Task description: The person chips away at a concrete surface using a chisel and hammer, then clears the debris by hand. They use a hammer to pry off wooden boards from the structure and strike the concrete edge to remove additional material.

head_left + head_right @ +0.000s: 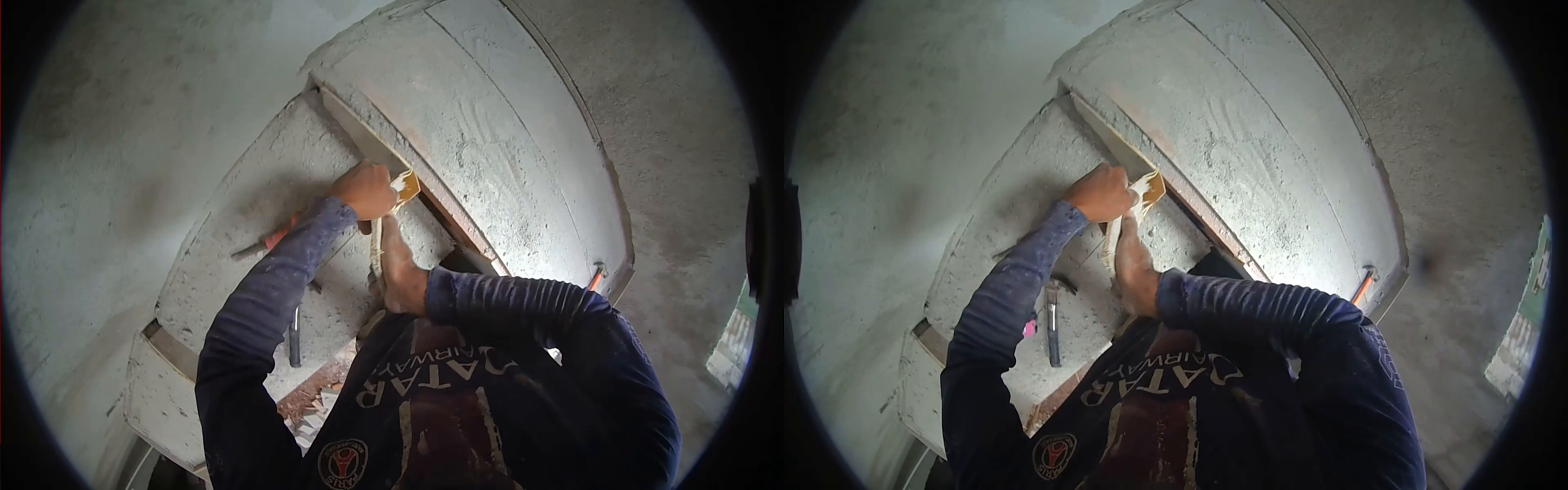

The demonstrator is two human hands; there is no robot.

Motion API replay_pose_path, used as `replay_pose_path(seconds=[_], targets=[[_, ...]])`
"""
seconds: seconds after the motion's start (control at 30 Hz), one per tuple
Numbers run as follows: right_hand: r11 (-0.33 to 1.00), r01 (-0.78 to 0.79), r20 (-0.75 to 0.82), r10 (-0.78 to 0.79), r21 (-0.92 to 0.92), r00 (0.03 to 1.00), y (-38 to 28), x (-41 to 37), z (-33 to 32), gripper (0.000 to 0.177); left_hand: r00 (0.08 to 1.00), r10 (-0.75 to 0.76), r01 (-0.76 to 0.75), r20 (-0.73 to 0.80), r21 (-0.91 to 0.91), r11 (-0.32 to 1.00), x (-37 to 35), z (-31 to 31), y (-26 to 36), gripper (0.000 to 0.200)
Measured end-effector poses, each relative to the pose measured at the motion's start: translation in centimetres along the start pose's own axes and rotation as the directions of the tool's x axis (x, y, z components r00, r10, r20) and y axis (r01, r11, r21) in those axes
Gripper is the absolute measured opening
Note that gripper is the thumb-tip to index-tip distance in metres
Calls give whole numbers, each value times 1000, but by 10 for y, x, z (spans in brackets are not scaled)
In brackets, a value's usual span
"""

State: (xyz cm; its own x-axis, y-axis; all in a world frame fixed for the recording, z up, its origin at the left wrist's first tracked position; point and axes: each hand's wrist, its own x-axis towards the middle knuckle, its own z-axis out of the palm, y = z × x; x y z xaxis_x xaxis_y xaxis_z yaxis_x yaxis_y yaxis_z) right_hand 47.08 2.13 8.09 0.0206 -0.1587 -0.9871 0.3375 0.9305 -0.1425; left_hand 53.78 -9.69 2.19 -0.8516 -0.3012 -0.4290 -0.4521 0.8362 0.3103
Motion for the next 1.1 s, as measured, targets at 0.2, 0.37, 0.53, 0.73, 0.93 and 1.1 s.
replay_pose_path(seconds=[0.2,0.37,0.53,0.73,0.93,1.1], targets=[[929,29,26,-41,368,999,2,40,48,79,996,73,-73,53,0,997,15,-14,-31,29],[989,129,217,-112,-67,970,38,73,-17,81,924,-367,326,107,-722,610,-66,-1,4,73],[155,766,734,-220,-624,643,65,107,-89,57,504,-847,34,-168,-976,214,-139,95,73,38],[-419,854,859,-509,-309,61,185,144,11,36,44,-983,-22,-178,-984,177,-174,166,125,18],[-381,792,843,-452,-477,290,195,143,33,45,-100,-983,-90,-157,-982,166,-207,124,147,16],[-308,763,804,-404,-568,436,185,130,65,43,-46,-954,-96,-295,-950,299,-198,111,118,18]])
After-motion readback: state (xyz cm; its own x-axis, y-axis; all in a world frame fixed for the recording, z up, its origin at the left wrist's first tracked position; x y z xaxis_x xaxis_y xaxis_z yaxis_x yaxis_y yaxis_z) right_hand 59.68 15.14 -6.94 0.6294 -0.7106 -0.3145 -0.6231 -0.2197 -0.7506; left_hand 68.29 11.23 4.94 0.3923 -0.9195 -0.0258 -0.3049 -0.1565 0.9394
